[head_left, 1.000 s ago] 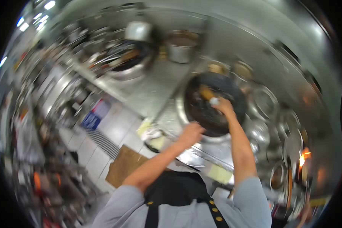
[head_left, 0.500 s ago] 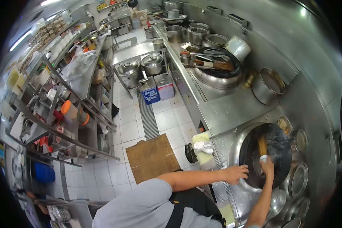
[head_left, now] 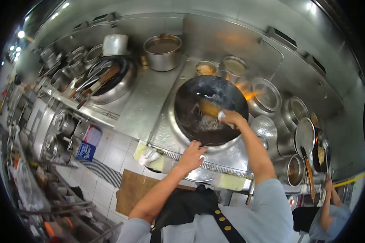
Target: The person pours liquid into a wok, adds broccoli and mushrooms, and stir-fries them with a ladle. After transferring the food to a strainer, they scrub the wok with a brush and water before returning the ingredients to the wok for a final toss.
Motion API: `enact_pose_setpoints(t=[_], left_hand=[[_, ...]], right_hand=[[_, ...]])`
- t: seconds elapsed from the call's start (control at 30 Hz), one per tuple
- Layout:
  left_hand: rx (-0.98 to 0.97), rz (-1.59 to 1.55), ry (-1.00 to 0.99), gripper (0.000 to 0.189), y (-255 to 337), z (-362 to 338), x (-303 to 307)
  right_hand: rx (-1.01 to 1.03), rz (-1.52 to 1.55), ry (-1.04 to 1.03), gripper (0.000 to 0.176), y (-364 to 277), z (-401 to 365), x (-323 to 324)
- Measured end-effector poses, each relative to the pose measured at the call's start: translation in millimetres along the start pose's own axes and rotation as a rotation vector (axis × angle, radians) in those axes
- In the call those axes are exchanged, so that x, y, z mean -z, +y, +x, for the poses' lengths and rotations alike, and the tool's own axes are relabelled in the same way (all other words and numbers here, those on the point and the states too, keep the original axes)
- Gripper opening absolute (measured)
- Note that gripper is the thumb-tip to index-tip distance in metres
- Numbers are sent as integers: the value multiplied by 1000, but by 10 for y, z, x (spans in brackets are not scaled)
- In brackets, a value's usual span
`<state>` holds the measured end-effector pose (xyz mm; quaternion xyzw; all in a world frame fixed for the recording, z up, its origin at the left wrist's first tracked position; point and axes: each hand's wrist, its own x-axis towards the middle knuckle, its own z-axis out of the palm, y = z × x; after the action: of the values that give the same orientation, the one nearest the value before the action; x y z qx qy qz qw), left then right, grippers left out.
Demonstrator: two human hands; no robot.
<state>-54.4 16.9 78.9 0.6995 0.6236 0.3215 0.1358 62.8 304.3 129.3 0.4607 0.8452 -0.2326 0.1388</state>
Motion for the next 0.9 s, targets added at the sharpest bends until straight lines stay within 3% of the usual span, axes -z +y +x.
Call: enact_pose_setpoints(t=[0.03, 0.17, 0.23, 0.33, 0.37, 0.43, 0.5, 0.57, 0.63, 0.67, 0.73, 0.9], left_hand=[[25, 13, 11, 48, 35, 18, 32], [13, 17, -49, 48, 67, 52, 152], [-26, 108, 30, 49, 62, 32, 130], [-19, 175, 24, 51, 47, 29, 121], [-21, 174, 18, 51, 54, 13, 121], [14, 165, -19, 51, 95, 62, 160], [24, 147, -43, 51, 148, 53, 186], [-10, 159, 3, 50, 129, 16, 184], [-38, 125, 20, 49, 86, -34, 180], [-58, 90, 36, 49, 54, -16, 197], [-32, 89, 28, 49, 45, -32, 201], [-68, 91, -9, 51, 33, -132, 248]], right_hand=[[-56, -18, 161, 58, 124, 253, -120], [-102, 89, 205, 60, -1, 16, -284], [133, -294, 135, 62, 64, -476, -237], [79, -446, 58, 60, 507, -374, 69], [-67, -356, 120, 63, 478, -264, 135], [-161, -186, 243, 58, 510, 164, -82], [-97, -144, 245, 59, 223, 69, -197], [11, -206, 117, 61, 119, -327, -183], [80, -401, 80, 64, 286, -683, -70], [96, -412, 89, 64, 401, -543, 12], [-177, -267, 269, 68, 603, -260, -85], [-75, -120, 378, 73, 17, 140, -162]])
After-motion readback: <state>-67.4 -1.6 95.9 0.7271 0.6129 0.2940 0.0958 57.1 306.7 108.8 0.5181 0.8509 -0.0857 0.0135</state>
